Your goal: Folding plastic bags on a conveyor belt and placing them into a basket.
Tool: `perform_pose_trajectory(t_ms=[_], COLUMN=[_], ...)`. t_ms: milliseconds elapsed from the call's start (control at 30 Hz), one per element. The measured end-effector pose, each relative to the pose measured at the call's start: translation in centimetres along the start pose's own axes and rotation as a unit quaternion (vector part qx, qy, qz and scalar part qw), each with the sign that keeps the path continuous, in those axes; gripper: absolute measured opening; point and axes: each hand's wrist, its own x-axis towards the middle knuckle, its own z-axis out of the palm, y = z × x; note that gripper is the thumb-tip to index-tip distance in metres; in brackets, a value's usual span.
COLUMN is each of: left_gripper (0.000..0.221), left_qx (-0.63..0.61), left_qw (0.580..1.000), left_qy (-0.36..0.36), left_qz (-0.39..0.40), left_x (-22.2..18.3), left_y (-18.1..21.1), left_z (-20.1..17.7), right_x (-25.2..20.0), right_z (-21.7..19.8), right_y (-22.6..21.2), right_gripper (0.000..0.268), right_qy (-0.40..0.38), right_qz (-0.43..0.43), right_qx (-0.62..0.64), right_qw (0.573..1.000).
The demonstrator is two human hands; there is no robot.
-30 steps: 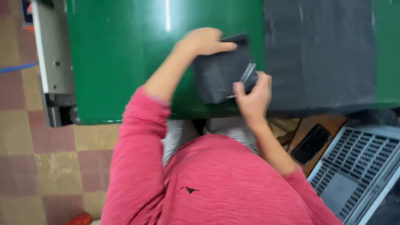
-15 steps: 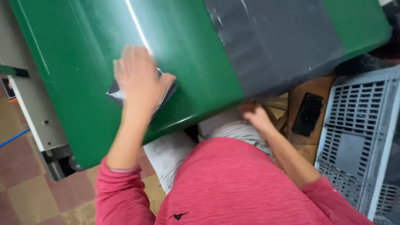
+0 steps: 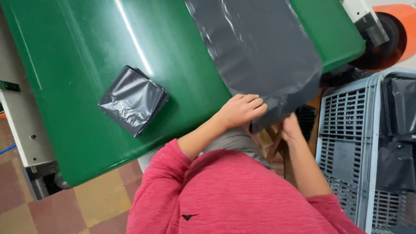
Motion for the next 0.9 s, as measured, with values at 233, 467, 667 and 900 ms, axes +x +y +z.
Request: perform_pose_trajectory(t_ms=[233,467,667,900], left_gripper=[0.055,0.017,0.03,0.032], left_qx=[-0.329,-0.412,-0.204,-0.139], left_qw=[0.906,0.745,0.799,0.783], left_qy=[0.099,0.191,0.155,0.111], left_qz=[-0.245,-0.489,-0.544,-0.597], left_x=[-0.9,-1.3,-3.4,-3.1], left_y=[-0.7,-16.5,-24.3,-21.8], left_z=[-11.9,-4.8,3.9,3.1], right_x=[0.9,12.1,22.5,26.6], right_z=[2.1,12.0,15.2,18.5], right_y=[-11.7,-20.3,-19.0,-19.5], right_gripper=[0.008,0.016,0.034,0.065], right_qy=[-0.085,-0.029,-0.018,-0.059], right_qz=[-0.326,-0.355,-0.275,-0.402], right_qx=[-0.006,-0.282,-0.598,-0.715], right_qw=[0.942,0.891,0.753,0.569])
